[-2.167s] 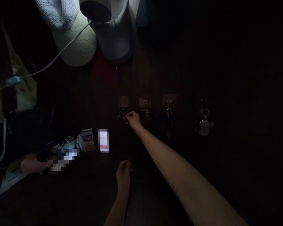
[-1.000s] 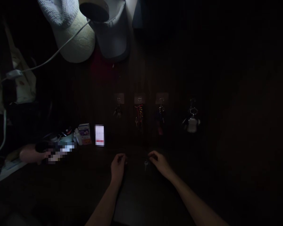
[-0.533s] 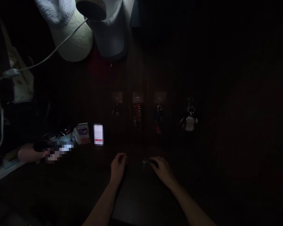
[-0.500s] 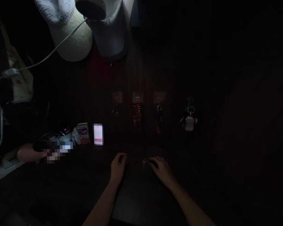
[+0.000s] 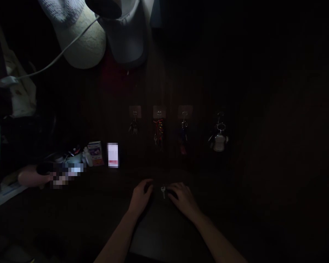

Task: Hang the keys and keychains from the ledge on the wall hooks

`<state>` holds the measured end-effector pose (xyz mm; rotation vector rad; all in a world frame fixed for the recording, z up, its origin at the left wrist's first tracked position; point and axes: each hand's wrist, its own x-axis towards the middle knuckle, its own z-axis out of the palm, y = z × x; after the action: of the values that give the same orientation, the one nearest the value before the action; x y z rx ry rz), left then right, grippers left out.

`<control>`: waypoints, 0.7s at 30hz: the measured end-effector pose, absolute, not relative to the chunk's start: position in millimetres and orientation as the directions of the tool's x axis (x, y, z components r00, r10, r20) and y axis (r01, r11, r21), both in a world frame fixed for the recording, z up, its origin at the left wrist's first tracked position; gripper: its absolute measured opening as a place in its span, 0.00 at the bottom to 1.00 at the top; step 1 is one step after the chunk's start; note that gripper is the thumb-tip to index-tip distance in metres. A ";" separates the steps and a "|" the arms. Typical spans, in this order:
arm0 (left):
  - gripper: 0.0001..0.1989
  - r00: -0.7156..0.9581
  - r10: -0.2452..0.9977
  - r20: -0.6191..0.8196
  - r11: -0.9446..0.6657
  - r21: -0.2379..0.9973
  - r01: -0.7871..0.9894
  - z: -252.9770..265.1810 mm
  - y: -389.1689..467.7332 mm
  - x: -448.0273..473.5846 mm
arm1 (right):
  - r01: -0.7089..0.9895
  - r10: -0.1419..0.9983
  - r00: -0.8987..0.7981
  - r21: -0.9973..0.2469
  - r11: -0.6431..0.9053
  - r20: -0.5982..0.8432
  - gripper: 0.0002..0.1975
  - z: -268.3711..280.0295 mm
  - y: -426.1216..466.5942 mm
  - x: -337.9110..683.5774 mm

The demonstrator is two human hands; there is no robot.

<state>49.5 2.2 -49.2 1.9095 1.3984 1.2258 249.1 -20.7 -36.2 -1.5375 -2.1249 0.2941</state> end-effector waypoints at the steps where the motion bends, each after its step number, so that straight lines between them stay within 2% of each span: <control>1: 0.15 0.121 0.911 0.394 -0.395 0.750 0.531 -50.4 2.0 50.2 | 0.813 0.929 -0.259 -0.460 0.358 0.265 0.14 -36.1 -21.1 247.8; 5: 0.17 0.279 0.882 0.380 -0.463 0.586 0.665 -47.4 -2.5 53.6 | 0.740 0.889 -0.364 -0.493 0.458 0.279 0.15 -35.6 -22.3 241.6; 8: 0.18 0.318 0.884 0.344 -0.460 0.514 0.724 -42.5 -6.1 55.0 | 0.710 0.868 -0.405 -0.499 0.497 0.287 0.16 -36.4 -22.2 238.6; 13: 0.19 0.331 0.882 0.336 -0.464 0.495 0.734 -42.7 -5.2 54.7 | 0.688 0.852 -0.438 -0.502 0.524 0.289 0.17 -38.5 -21.8 239.4; 21: 0.10 0.340 0.875 0.344 -0.477 0.502 0.721 -41.4 -4.8 54.2 | 0.684 0.852 -0.424 -0.508 0.524 0.307 0.14 -37.1 -22.7 238.8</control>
<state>54.2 -4.8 -41.4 2.3457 1.4347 0.8509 238.8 -22.7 -37.1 -1.2465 -2.2339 0.4160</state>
